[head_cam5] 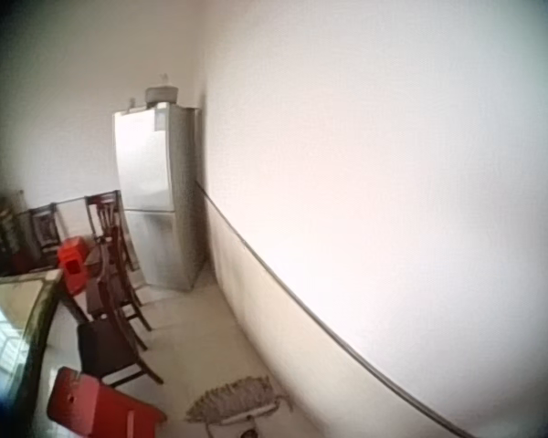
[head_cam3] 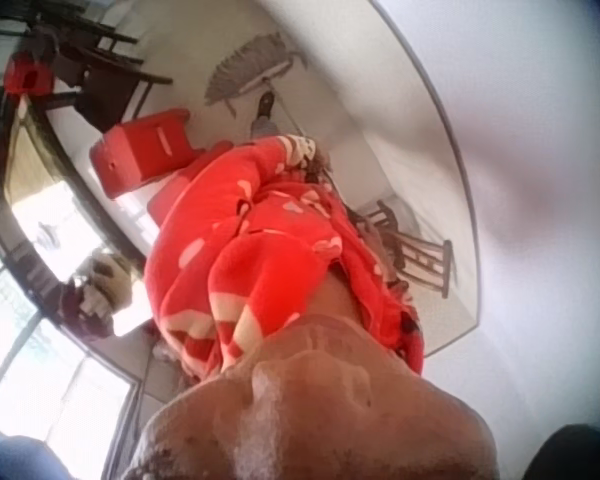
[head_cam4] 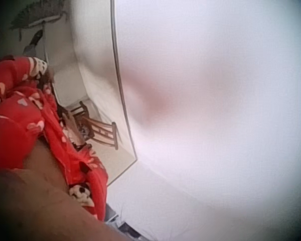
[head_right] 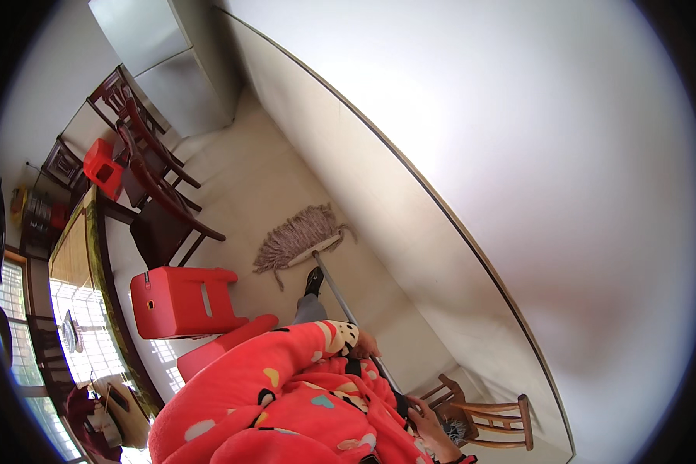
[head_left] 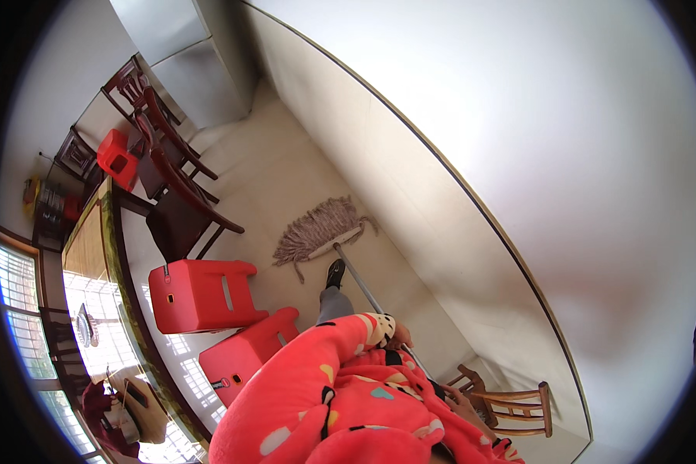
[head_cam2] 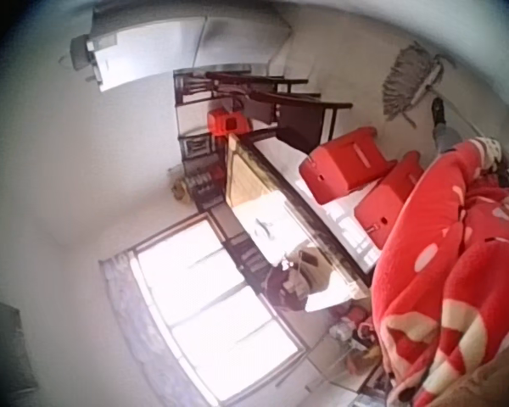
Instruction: The person mops the tiled floor using a string mop, moving around red plastic stools and a wooden chair. They briefly reposition the wooden chair to access the area underneath before continuing to mop the remaining floor space.
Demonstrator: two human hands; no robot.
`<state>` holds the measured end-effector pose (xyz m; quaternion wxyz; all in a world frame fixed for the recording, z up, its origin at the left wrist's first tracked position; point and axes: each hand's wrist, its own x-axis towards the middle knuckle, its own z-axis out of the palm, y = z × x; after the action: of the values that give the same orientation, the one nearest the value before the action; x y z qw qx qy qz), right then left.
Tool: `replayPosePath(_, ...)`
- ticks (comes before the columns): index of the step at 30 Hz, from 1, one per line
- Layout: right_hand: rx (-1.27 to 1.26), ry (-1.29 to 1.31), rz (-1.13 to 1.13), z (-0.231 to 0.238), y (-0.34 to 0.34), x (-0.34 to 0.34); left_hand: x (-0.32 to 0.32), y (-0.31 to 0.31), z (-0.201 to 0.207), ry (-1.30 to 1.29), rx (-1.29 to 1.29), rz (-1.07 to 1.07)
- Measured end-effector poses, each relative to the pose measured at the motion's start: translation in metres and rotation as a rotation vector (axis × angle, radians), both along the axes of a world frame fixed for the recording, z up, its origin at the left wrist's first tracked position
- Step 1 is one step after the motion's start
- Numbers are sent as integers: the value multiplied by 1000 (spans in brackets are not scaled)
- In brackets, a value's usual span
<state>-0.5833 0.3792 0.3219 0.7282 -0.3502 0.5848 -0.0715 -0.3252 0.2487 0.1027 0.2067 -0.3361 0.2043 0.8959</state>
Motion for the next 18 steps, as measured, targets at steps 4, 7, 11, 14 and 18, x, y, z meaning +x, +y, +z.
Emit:
replayPosePath(4, -306, -87, 44, -20, -10, 21, 15, -9, -21, -52, 150, -14)
replayPosePath(7, -379, -94, 155, -35, -42, 50, 36, -26, -52, -8, -24, 9)
replayPosePath(11, 70, -49, 22, -63, -129, 115, 108, -54, -66, 149, -383, 417)
replayPosePath(14, 129, 0, -31, -87, -195, 188, 158, -89, -41, -122, -389, 733)
replayPosePath(18, 172, -206, -16, -113, -290, 297, 232, -135, 8, -7, -319, 1040)
